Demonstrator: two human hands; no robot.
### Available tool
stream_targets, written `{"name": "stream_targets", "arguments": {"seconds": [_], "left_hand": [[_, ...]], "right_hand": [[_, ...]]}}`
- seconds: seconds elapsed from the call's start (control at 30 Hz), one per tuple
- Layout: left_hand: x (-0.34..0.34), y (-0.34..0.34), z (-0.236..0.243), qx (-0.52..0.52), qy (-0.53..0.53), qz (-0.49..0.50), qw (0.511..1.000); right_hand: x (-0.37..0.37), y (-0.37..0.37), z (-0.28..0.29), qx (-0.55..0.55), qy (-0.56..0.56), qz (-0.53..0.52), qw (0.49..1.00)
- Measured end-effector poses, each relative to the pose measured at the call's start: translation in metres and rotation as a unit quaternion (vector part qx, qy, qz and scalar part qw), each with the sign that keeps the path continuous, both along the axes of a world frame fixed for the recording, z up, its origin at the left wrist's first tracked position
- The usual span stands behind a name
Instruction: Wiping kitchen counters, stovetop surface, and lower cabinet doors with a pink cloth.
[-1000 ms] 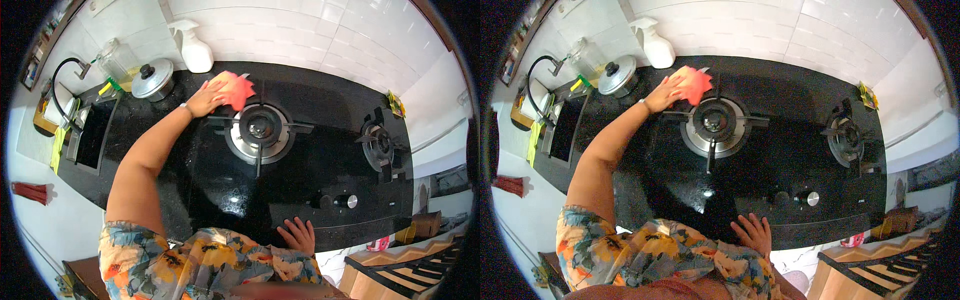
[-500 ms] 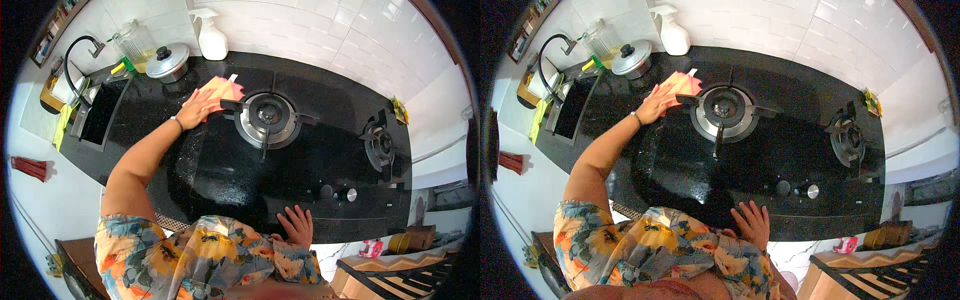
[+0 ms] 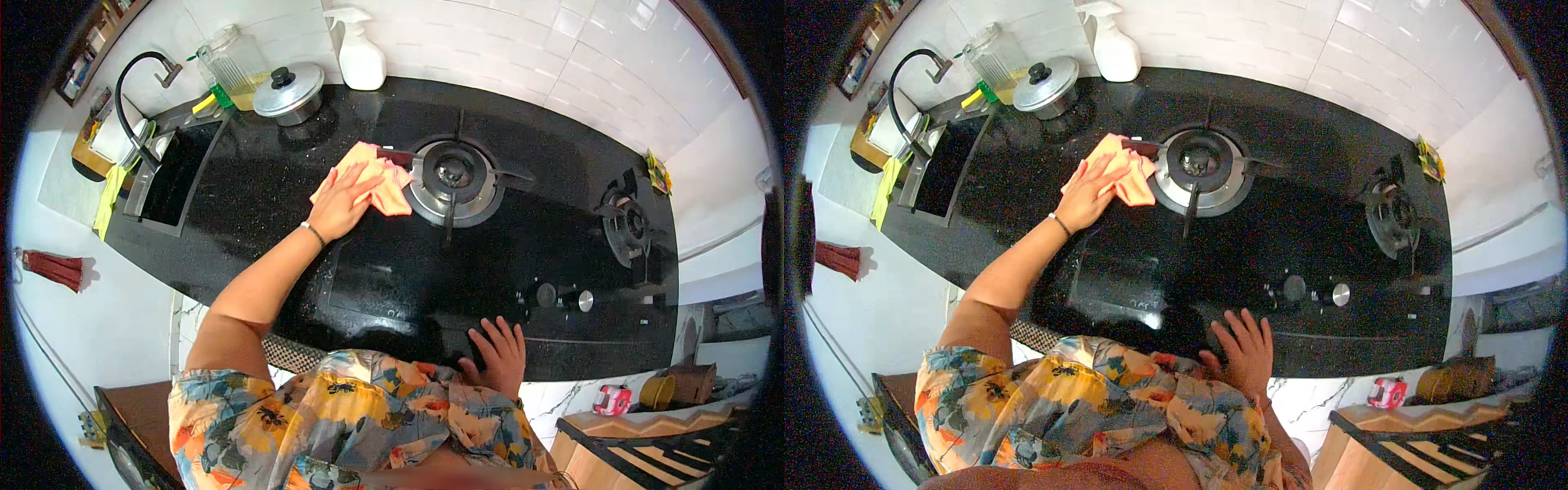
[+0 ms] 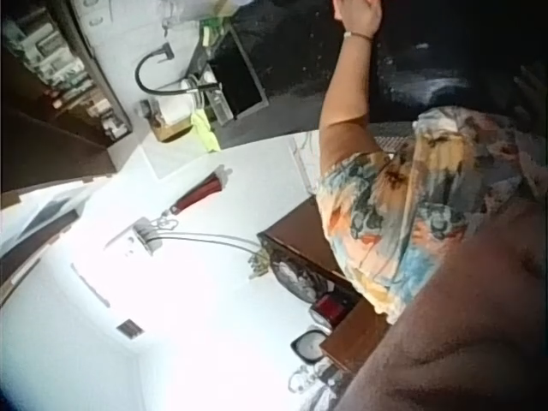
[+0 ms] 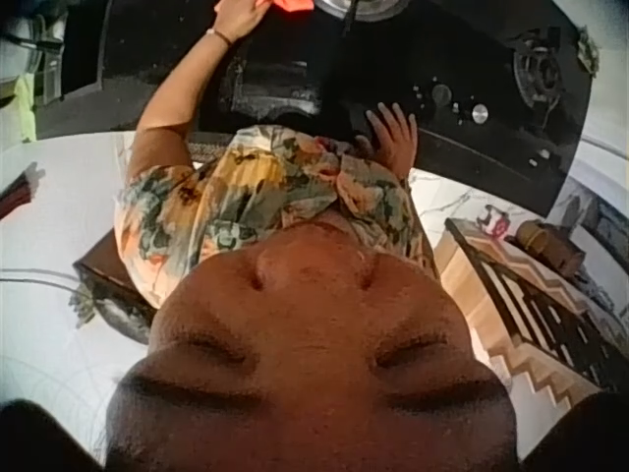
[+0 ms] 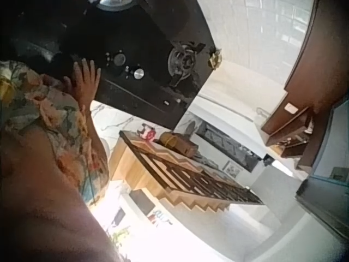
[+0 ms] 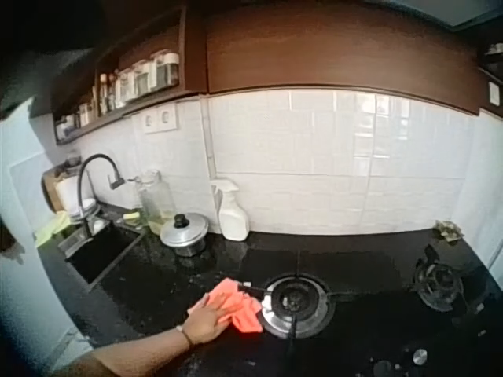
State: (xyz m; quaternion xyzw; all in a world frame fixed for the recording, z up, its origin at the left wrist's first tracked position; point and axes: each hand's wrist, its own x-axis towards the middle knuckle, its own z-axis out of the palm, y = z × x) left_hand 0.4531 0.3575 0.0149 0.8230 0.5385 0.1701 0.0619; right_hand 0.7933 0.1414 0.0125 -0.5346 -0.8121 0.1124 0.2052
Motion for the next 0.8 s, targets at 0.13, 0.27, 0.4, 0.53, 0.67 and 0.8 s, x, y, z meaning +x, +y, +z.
{"name": "stream_targets", "arguments": {"seconds": [0.13,0.27,0.4,0.53,0.67,0.8], "left_hand": [[-0.004,-0.013,-0.006,0.056,0.021,-0.023,0.998],[0.030,-0.066,-0.005,0.085,-0.016,-0.110,0.990],[0.073,-0.140,-0.016,-0.022,-0.114,-0.311,0.943],[0.060,-0.147,-0.021,0.013,-0.051,-0.317,0.947],[-0.009,-0.094,-0.019,0.153,-0.010,-0.228,0.961],[-0.071,-0.089,-0.014,0.028,-0.014,-0.038,0.999]], "right_hand": [[-0.014,0.002,0.009,0.021,0.003,-0.021,1.000],[-0.018,-0.001,0.011,0.058,0.017,-0.062,0.996],[-0.020,-0.004,0.005,0.089,-0.014,-0.078,0.993],[-0.022,-0.003,0.001,0.119,0.021,-0.084,0.989],[-0.022,-0.005,0.005,0.126,0.020,-0.104,0.986],[-0.028,-0.005,-0.001,0.146,0.050,-0.166,0.974]]}}
